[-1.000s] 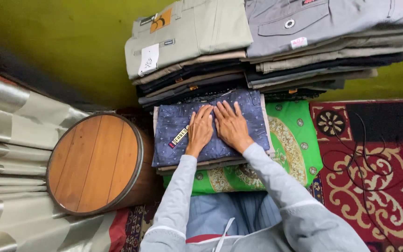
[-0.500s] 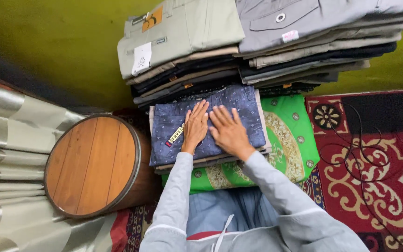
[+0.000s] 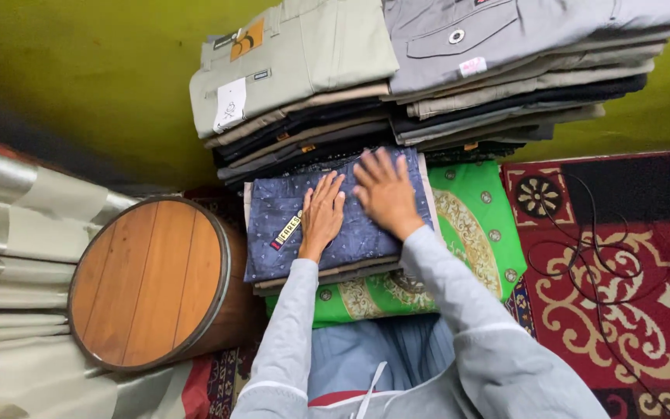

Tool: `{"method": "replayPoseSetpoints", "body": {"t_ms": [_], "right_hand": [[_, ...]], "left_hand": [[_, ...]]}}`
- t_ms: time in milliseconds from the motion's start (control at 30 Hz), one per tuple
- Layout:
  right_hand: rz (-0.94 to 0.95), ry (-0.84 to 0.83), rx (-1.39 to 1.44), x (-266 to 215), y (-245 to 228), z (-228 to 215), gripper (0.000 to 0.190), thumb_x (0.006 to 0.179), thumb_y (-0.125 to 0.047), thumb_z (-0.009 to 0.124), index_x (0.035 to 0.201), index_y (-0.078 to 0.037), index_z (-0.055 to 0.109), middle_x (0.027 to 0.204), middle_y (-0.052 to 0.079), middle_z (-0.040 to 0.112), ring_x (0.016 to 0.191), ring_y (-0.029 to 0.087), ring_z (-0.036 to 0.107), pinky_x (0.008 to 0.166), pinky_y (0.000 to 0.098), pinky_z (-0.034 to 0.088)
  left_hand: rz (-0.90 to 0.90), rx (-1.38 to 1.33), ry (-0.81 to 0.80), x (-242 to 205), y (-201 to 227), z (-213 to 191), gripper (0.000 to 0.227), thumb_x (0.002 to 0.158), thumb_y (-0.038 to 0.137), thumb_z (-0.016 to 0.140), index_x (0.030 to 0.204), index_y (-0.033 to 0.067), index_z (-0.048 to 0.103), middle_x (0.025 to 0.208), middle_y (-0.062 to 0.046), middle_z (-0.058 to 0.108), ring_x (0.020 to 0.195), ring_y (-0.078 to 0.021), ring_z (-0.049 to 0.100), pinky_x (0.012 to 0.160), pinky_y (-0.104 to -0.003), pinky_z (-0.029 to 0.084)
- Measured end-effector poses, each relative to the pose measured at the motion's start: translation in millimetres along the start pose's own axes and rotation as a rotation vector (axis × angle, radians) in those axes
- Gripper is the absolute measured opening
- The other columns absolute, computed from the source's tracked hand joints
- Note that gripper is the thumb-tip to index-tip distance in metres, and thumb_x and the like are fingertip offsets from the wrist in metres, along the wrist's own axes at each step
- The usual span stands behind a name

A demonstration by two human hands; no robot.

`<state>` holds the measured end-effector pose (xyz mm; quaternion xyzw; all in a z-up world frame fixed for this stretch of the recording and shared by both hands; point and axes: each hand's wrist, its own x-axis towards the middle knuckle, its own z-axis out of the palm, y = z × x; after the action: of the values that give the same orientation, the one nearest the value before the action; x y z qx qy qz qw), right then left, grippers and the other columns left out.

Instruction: Sorting and flattening a stack of folded trousers on a surface.

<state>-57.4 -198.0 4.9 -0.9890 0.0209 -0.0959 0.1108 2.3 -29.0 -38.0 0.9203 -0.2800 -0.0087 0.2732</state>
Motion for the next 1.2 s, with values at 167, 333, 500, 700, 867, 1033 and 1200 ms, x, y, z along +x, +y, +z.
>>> {"method": "replayPoseSetpoints", "body": {"t_ms": [167,333,500,700,867,1033,1200], "right_hand": [[0.028,0.011,0.036,3.5,16.0,9.8,0.051,0.104,-0.05,0.042,0.151,-0.031,0.05,0.17,0.007,0.024,0.157,0.035,0.013,0.125,0.0581,0.009],[0.016,0.054,0.037,3.3,16.5,13.0,0.05,0.103,-0.048,0.044,0.15,-0.031,0.051,0.169,0.008,0.025,0.157,0.037,0.013,0.124,0.0592,0.01],[-0.004,0.055,0.035,6.0,23.6,16.9,0.05,0.104,-0.043,0.042,0.152,-0.032,0.048,0.17,0.008,0.022,0.157,0.038,0.012,0.124,0.06,0.011],[-0.058,0.075,0.147,-1.6,27.2,7.8,0.047,0.103,-0.029,0.046,0.149,-0.025,0.053,0.166,0.011,0.03,0.153,0.04,0.021,0.121,0.0626,0.018],[-0.04,0.11,0.209,-51.9,7.6,-13.3,0.049,0.104,-0.032,0.047,0.149,-0.014,0.052,0.158,0.019,0.043,0.149,0.042,0.032,0.118,0.0622,0.025],[-0.01,0.111,0.098,-79.2,17.9,0.0,0.054,0.106,-0.038,0.041,0.158,-0.023,0.04,0.166,0.001,0.033,0.154,0.028,0.025,0.124,0.0528,0.016],[-0.005,0.142,0.1,-79.8,17.1,2.2,0.054,0.105,-0.039,0.041,0.158,-0.026,0.038,0.167,-0.001,0.03,0.154,0.026,0.023,0.123,0.0519,0.016]], "left_hand": [[-0.014,-0.052,0.016,-0.3,6.3,-7.3,0.044,0.108,0.031,0.038,0.15,0.0208,0.051,0.158,-0.007,0.046,0.147,-0.0265,0.039,0.122,-0.054,0.022],[0.016,0.131,0.037,2.7,22.0,-18.3,0.047,0.108,0.043,0.037,0.145,0.0206,0.057,0.152,-0.007,0.053,0.146,-0.0238,0.043,0.123,-0.059,0.008],[0.061,0.155,0.078,-9.0,75.7,-4.6,0.049,0.108,0.034,0.036,0.149,0.0097,0.049,0.156,-0.015,0.045,0.15,-0.0295,0.035,0.122,-0.06,0.009],[-0.001,0.007,-0.004,-13.6,76.4,2.0,0.061,0.111,0.044,0.024,0.159,0.0071,0.031,0.166,-0.013,0.029,0.154,-0.0289,0.024,0.124,-0.055,0.011],[0.03,0.096,-0.029,-12.1,69.3,12.5,0.058,0.103,0.02,0.036,0.16,0.0094,0.03,0.168,-0.01,0.026,0.154,-0.0267,0.024,0.123,-0.055,0.016],[0.082,0.178,0.116,-10.7,64.2,28.1,0.057,0.106,0.032,0.042,0.158,0.0086,0.035,0.164,-0.012,0.034,0.151,-0.0281,0.032,0.12,-0.056,0.022],[0.086,0.197,0.11,-9.9,67.9,22.8,0.058,0.104,0.031,0.046,0.157,0.0077,0.036,0.163,-0.013,0.036,0.15,-0.0296,0.033,0.12,-0.06,0.02]]}}
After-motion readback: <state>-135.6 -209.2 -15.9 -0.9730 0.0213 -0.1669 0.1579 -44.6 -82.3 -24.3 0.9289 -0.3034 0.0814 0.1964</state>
